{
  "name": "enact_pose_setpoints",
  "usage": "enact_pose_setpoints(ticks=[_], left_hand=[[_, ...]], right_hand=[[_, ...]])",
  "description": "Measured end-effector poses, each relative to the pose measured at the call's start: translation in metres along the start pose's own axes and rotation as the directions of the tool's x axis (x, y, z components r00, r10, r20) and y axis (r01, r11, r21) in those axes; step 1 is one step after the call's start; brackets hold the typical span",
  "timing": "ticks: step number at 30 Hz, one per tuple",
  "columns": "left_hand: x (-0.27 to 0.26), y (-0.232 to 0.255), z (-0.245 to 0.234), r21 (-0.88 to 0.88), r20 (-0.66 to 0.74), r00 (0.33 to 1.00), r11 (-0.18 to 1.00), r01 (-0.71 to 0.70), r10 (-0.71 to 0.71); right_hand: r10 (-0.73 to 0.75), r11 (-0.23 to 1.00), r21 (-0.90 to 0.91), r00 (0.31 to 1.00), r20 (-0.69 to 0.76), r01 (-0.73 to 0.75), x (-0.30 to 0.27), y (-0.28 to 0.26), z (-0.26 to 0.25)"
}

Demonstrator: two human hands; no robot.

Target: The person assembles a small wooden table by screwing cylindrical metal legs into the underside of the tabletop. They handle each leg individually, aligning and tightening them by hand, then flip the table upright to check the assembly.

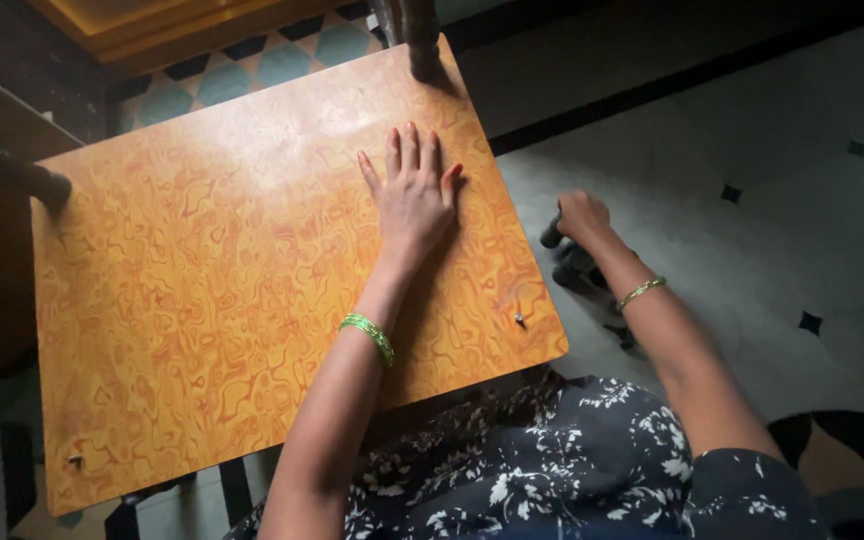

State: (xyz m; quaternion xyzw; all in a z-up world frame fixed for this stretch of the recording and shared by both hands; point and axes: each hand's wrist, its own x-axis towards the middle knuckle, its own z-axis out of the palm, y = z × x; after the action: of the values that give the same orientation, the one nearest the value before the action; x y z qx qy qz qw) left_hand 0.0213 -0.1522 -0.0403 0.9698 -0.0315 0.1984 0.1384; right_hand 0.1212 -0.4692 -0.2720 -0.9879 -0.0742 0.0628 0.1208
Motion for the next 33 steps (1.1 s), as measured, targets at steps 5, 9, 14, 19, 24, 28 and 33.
enact_pose_setpoints(ticks=[5,9,14,19,24,28,33], left_hand=[[0.002,0.002,-0.003,-0.009,-0.006,1.000,1.000,0.009,-0.009],[0.001,0.002,-0.001,-0.007,-0.022,1.000,1.000,0.006,-0.006],[0.001,0.002,-0.002,-0.013,-0.039,0.999,1.000,0.004,-0.004],[0.003,0.002,-0.005,-0.038,-0.134,0.991,0.999,-0.023,0.017],[0.038,-0.011,0.001,-0.024,-0.123,0.992,1.000,-0.010,0.007],[0.080,-0.028,0.010,-0.094,-0.134,0.978,0.984,0.151,-0.162],[0.117,-0.028,0.024,-0.246,-0.299,0.902,0.938,0.243,-0.311]], right_hand=[[-0.087,0.993,-0.082,0.996,0.005,0.087,0.008,0.016,0.032],[-0.046,0.992,-0.115,0.999,-0.005,0.045,0.003,0.012,0.041],[-0.031,0.983,-0.179,0.998,0.059,0.041,0.006,0.002,0.030],[-0.048,0.997,0.052,0.999,-0.004,0.048,0.028,-0.034,-0.030],[-0.194,0.902,0.305,0.918,-0.346,0.305,0.050,-0.119,-0.160],[-0.271,0.780,0.359,0.793,-0.545,0.513,0.040,-0.193,-0.264],[-0.305,0.696,0.291,0.637,-0.708,0.657,0.038,-0.267,-0.323]])
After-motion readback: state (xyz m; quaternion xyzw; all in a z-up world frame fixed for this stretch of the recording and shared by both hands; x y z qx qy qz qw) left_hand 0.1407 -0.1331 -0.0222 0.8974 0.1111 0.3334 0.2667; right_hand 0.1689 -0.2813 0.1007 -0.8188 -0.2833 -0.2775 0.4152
